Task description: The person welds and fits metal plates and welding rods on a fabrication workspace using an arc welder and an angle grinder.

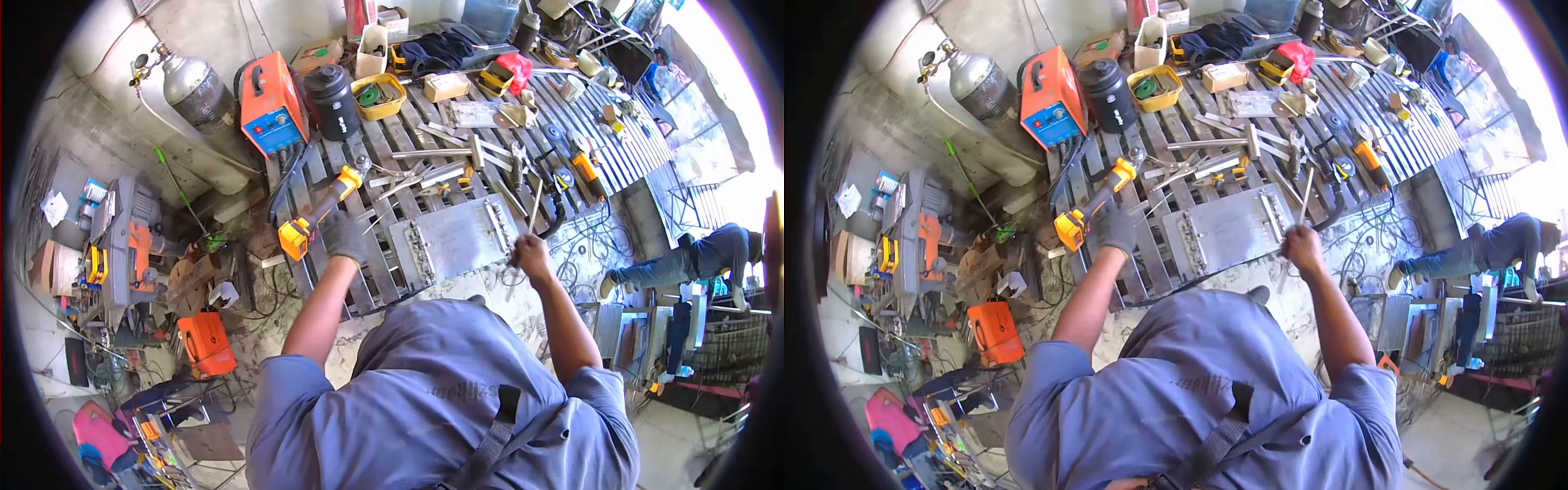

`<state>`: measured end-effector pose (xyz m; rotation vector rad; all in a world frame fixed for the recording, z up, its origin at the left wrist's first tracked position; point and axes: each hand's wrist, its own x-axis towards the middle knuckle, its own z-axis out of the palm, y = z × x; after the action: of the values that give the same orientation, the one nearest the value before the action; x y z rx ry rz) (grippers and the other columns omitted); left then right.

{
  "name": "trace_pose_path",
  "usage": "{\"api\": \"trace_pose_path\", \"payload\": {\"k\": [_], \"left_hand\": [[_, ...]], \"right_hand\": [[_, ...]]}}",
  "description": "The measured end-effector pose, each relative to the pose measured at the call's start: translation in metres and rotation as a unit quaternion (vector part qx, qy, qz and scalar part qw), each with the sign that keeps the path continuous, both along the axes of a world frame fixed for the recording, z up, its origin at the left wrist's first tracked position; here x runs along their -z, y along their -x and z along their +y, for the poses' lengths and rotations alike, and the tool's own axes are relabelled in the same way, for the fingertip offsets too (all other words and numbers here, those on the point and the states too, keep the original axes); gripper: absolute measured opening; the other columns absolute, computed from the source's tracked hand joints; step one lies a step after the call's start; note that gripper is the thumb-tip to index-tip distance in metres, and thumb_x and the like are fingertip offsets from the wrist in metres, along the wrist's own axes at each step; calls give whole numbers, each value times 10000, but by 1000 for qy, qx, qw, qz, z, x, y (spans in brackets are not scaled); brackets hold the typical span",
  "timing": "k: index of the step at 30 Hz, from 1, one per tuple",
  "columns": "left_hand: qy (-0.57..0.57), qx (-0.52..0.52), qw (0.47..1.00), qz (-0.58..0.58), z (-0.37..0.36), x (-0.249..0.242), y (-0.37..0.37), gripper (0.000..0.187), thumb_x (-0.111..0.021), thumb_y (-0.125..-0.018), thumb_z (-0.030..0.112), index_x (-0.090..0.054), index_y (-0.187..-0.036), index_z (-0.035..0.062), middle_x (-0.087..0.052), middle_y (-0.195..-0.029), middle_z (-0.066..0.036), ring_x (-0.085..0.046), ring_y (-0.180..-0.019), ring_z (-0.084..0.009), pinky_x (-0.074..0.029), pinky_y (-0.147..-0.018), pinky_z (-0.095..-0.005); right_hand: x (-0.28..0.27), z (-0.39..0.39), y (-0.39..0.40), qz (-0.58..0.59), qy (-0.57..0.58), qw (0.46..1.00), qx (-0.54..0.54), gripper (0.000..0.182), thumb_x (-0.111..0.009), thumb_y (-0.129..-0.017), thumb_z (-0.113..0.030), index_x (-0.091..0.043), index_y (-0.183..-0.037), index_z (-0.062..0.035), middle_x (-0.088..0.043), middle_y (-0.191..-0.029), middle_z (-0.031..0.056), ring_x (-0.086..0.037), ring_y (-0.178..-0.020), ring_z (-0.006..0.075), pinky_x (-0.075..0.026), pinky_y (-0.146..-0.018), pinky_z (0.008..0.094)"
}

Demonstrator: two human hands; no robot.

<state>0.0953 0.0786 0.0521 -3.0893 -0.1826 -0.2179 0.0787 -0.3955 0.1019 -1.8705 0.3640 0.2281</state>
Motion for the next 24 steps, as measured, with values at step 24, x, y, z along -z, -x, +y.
{"api": "trace_pose_path", "payload": {"k": [24], "left_hand": [[255, -51, 963, 66, -103, 57, 25, 288, -730, -903, 305, -827, -899, 33, -784, -928, -297, -784, -921, -500, -630, -856, -593]], "right_hand": [[197, -269, 258, 428, 5, 885, 183, 208, -560, -1096, -83, -697, -1028, 57, -731, -814, 212, -779, -676, 376, -609, -539, 533]]}}
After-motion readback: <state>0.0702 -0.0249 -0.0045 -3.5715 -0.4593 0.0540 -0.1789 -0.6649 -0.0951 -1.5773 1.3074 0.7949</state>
